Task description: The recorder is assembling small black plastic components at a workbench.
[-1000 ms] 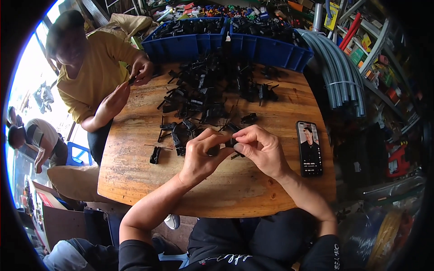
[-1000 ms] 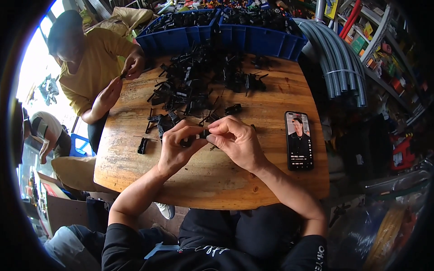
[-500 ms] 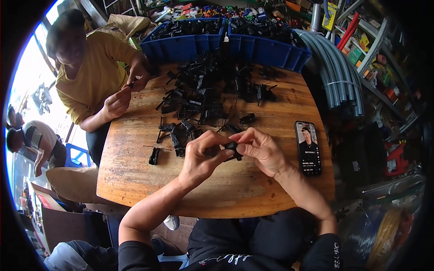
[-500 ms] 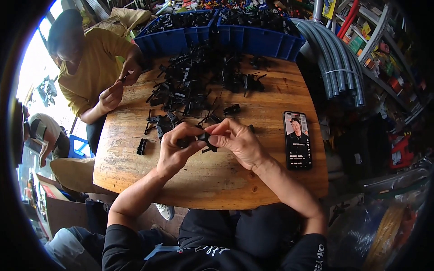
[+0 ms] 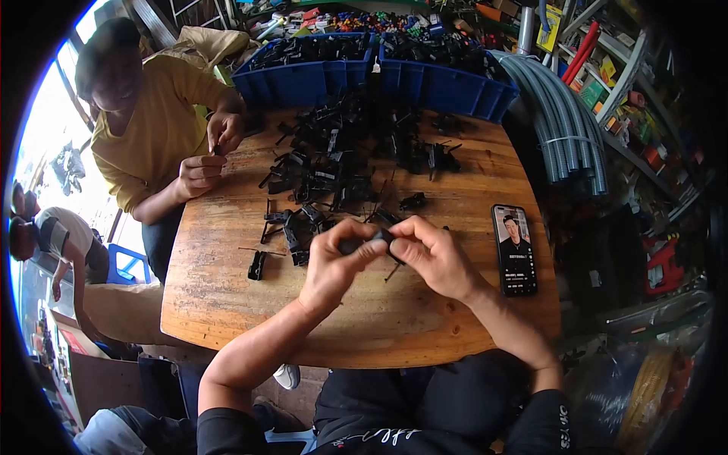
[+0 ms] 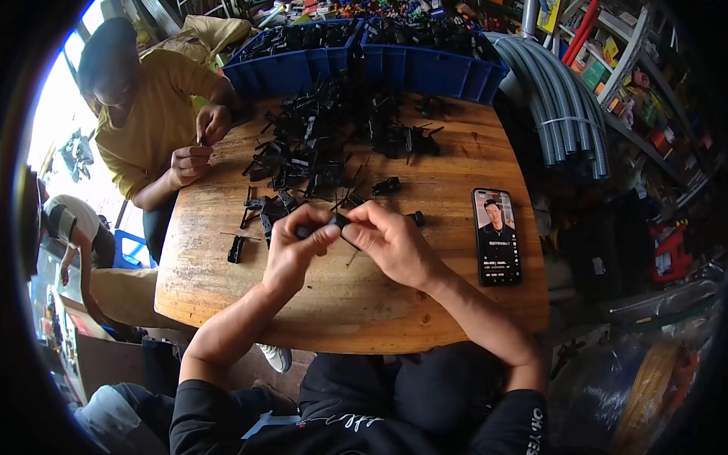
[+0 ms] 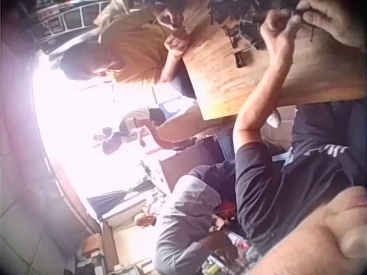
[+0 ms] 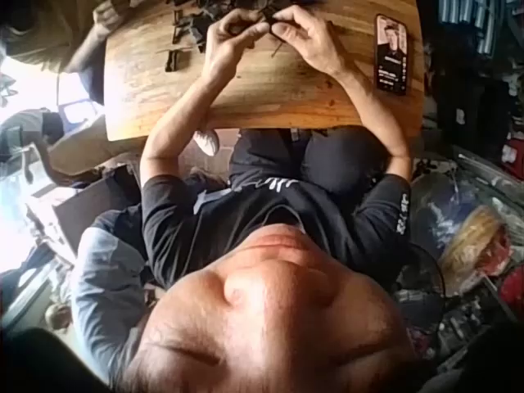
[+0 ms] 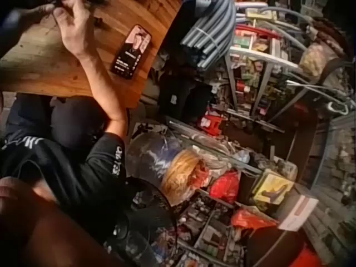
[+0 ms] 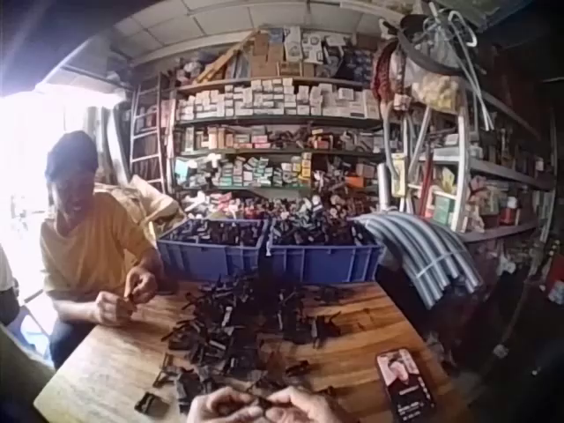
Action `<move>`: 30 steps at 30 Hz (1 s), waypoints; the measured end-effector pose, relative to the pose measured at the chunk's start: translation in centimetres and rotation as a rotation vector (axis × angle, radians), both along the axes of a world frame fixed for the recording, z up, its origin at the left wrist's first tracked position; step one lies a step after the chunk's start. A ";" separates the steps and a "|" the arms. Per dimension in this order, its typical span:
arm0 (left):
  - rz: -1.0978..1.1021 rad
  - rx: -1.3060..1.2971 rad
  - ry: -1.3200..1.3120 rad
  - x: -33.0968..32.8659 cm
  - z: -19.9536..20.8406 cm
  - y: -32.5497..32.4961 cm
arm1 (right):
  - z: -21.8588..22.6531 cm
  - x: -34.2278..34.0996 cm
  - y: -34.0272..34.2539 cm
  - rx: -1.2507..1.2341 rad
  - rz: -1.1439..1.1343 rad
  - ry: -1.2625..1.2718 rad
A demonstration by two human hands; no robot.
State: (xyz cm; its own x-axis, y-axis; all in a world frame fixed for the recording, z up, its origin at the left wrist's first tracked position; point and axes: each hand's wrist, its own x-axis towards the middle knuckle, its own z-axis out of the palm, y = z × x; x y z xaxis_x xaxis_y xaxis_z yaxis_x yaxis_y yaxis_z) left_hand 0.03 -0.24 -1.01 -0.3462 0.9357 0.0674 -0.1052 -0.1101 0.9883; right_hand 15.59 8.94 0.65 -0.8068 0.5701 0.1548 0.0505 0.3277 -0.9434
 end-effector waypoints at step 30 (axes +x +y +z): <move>0.115 0.187 -0.181 -2.4 -0.8 1.5 | -2.3 -2.8 5.5 0.916 -0.349 -0.299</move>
State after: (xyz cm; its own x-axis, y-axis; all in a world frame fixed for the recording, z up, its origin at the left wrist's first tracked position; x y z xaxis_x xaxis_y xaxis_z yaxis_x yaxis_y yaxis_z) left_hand -2.34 1.29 -1.78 -0.4714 0.8668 0.1625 -0.2539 -0.3098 0.9163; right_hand 12.83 14.39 -1.69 -0.6957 0.5443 0.4689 0.4729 0.8383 -0.2714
